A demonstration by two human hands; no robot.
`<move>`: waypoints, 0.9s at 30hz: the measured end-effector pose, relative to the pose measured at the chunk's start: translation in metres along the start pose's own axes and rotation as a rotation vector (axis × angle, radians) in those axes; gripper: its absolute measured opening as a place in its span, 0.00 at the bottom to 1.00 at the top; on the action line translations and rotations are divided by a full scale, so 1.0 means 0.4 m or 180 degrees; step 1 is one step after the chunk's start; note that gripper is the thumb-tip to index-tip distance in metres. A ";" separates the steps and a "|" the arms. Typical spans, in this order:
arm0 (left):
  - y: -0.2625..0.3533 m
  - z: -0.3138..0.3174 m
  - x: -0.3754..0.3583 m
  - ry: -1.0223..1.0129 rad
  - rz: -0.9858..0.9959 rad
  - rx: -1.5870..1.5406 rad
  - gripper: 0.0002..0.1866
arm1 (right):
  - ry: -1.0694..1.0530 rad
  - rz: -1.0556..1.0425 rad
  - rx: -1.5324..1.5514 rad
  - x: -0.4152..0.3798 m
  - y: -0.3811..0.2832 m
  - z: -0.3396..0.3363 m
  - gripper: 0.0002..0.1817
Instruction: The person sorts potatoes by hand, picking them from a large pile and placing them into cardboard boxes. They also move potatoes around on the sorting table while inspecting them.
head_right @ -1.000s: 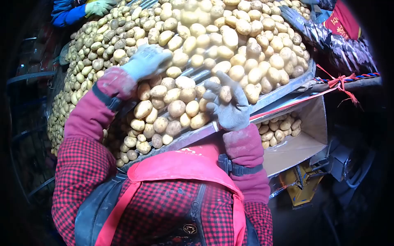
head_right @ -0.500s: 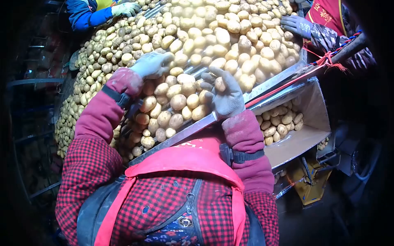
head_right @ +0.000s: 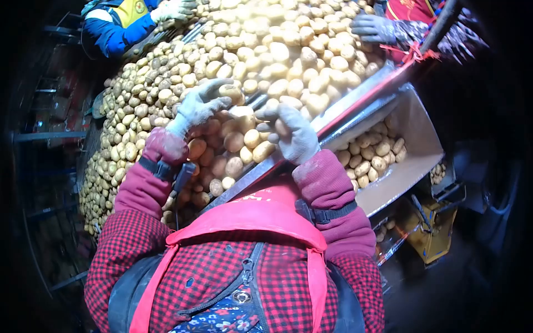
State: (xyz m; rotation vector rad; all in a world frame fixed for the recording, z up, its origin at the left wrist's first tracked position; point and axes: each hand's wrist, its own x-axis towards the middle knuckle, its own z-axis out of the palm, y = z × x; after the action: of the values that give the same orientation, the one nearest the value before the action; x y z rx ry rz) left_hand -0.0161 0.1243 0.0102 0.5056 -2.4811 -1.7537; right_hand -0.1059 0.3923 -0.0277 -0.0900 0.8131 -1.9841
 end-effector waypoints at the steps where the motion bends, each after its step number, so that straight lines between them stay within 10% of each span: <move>1: 0.052 0.041 -0.020 -0.0040 -0.0050 -0.0339 0.25 | -0.0159 0.0106 0.0038 -0.003 0.003 -0.022 0.21; 10: 0.153 0.314 -0.046 -0.1183 0.0339 -0.0713 0.29 | -0.0379 -0.0160 0.0318 -0.140 -0.019 -0.057 0.32; 16: 0.141 0.401 -0.043 -0.1466 0.0635 -0.0065 0.30 | 0.0999 -0.0637 -0.0742 -0.248 -0.025 -0.112 0.30; 25: 0.203 0.502 -0.048 -0.1544 0.0606 -0.0104 0.17 | 0.1230 -0.1527 -0.1121 -0.336 0.004 -0.155 0.33; 27: 0.205 0.507 -0.043 -0.1432 -0.0377 -0.0462 0.14 | 0.1434 -0.1820 -0.2284 -0.346 -0.008 -0.144 0.32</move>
State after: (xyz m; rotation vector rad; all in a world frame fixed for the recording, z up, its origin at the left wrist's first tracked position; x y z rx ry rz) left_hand -0.0664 0.3379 0.0174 0.2742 -2.6096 -2.2939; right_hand -0.0551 0.5332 -0.0348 -0.3293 1.9463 -2.1540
